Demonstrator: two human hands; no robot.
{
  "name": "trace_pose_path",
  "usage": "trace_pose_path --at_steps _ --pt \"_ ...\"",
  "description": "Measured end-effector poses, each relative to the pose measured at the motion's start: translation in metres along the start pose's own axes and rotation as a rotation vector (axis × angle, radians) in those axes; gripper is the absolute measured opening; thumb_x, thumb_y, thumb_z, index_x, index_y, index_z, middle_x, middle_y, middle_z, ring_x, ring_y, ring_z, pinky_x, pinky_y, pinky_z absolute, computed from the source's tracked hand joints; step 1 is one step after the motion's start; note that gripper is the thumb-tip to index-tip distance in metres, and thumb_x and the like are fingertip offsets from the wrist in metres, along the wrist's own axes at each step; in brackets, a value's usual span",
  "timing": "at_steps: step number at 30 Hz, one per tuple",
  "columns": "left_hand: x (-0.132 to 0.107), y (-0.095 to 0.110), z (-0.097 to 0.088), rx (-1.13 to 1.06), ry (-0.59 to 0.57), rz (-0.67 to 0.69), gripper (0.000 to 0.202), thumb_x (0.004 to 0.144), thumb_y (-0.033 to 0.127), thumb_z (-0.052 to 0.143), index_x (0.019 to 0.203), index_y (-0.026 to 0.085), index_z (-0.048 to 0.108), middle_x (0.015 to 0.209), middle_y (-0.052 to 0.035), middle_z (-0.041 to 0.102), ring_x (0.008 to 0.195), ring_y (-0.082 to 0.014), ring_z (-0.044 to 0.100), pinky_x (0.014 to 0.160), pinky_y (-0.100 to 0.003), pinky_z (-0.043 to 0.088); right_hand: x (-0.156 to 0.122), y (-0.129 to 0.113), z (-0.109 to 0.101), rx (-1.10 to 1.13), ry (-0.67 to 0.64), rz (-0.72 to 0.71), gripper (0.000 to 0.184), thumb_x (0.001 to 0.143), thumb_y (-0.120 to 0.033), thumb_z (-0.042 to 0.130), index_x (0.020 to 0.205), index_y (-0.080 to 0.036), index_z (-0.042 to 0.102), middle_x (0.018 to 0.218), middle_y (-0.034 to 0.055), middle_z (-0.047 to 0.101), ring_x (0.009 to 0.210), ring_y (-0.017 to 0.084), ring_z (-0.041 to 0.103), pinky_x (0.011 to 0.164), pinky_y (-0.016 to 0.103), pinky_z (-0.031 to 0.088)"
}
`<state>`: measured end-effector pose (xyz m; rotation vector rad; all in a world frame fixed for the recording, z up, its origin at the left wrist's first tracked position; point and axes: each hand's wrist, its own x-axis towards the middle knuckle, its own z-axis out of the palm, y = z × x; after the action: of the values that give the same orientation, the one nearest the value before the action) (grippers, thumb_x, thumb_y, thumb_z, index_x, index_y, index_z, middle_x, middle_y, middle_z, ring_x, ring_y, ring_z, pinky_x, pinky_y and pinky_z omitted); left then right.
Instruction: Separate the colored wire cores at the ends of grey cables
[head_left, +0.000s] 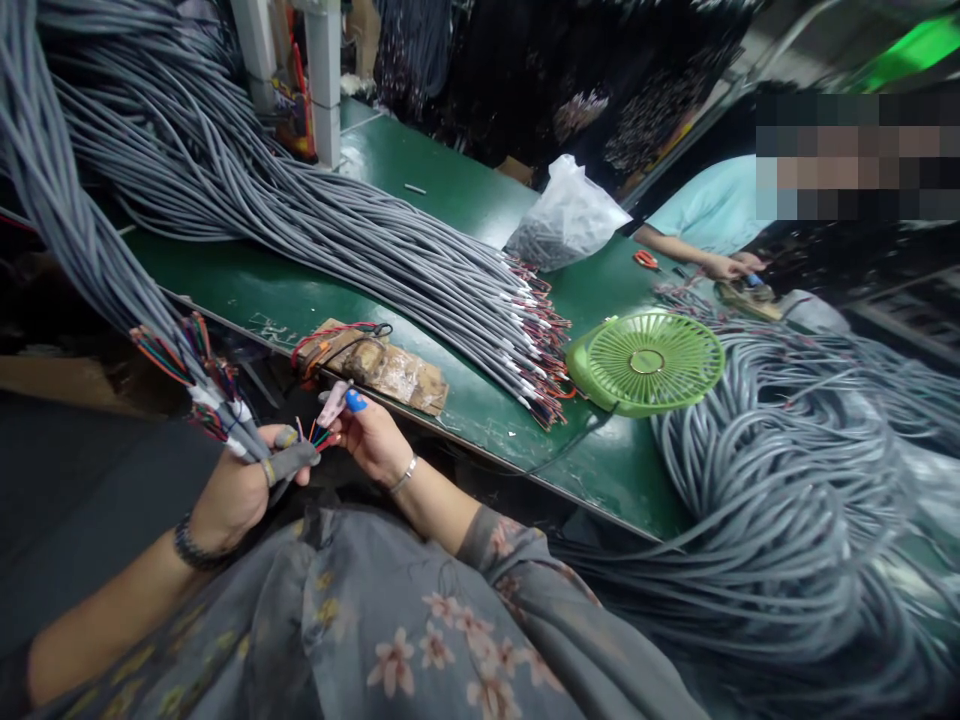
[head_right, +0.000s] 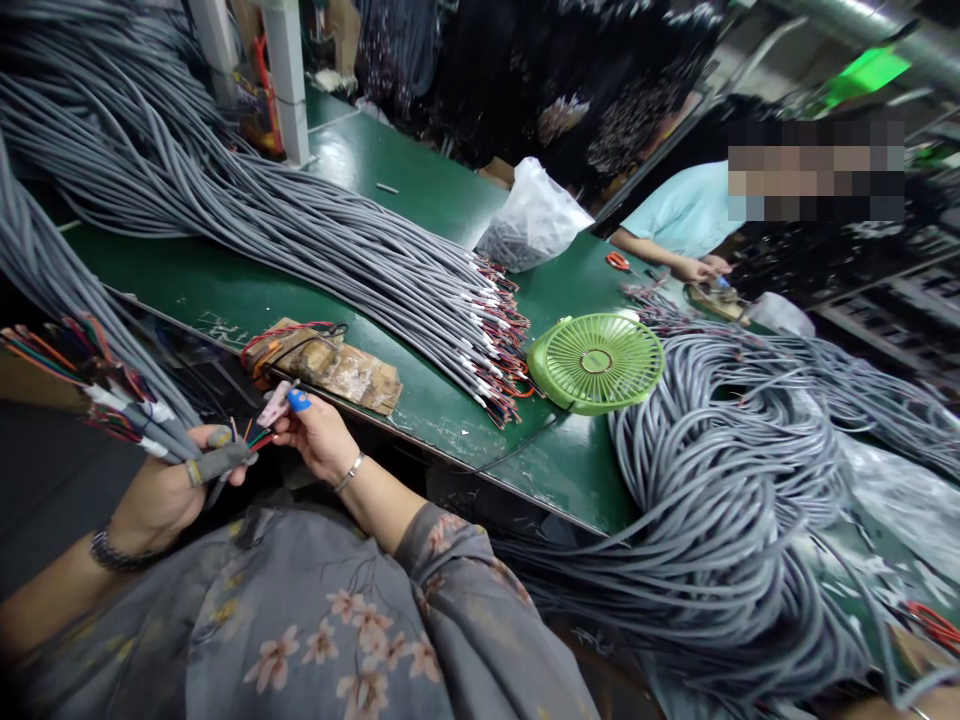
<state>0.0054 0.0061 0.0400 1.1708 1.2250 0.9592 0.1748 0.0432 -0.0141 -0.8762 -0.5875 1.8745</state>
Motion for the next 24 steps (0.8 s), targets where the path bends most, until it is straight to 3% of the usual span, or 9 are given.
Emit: trace_pose_path --at_steps 7,11,14,17,24 --pt "0.003 0.001 0.007 -0.006 0.046 0.011 0.047 0.066 0.06 0.087 0.045 0.023 0.067 0.049 -0.0017 0.063 0.052 -0.0157 0.053 0.056 -0.03 0.043 0.003 -0.001 0.0 -0.022 -0.048 0.014 0.053 0.083 -0.071 0.086 0.088 -0.02 0.073 0.073 -0.0013 0.065 0.066 0.012 0.054 0.065 0.024 0.053" --pt "0.002 0.003 0.007 -0.006 0.044 0.01 0.043 0.065 0.056 0.086 0.045 0.023 0.067 0.048 -0.002 0.063 0.052 -0.0157 0.053 0.056 -0.03 0.043 0.008 0.002 0.0 -0.114 -0.055 0.013 0.065 0.089 -0.084 0.07 0.096 -0.02 0.077 0.082 0.0043 0.071 0.075 0.017 0.061 0.072 0.032 0.057" --pt "0.003 0.004 0.006 -0.012 0.036 0.018 0.042 0.065 0.055 0.086 0.046 0.023 0.067 0.049 -0.0024 0.064 0.052 -0.0164 0.054 0.055 -0.03 0.043 0.009 0.004 -0.005 -0.267 -0.022 -0.13 0.077 0.083 -0.096 0.062 0.09 -0.021 0.078 0.081 0.0063 0.072 0.079 0.021 0.065 0.077 0.036 0.057" --pt "0.004 0.003 0.005 -0.016 0.031 0.012 0.039 0.065 0.052 0.085 0.046 0.022 0.068 0.049 -0.0028 0.064 0.052 -0.0163 0.055 0.056 -0.03 0.043 0.009 0.006 -0.009 -0.349 0.0 -0.269 0.08 0.071 -0.1 0.069 0.085 -0.022 0.078 0.078 0.0044 0.072 0.077 0.021 0.065 0.078 0.036 0.056" --pt "0.005 -0.002 0.006 0.014 0.028 0.002 0.042 0.067 0.054 0.084 0.045 0.023 0.067 0.049 -0.002 0.061 0.052 -0.0158 0.05 0.054 -0.03 0.042 0.013 0.009 -0.002 -0.037 0.019 -0.063 0.063 0.073 -0.082 0.086 0.086 -0.021 0.075 0.074 0.002 0.069 0.069 0.016 0.061 0.066 0.028 0.051"
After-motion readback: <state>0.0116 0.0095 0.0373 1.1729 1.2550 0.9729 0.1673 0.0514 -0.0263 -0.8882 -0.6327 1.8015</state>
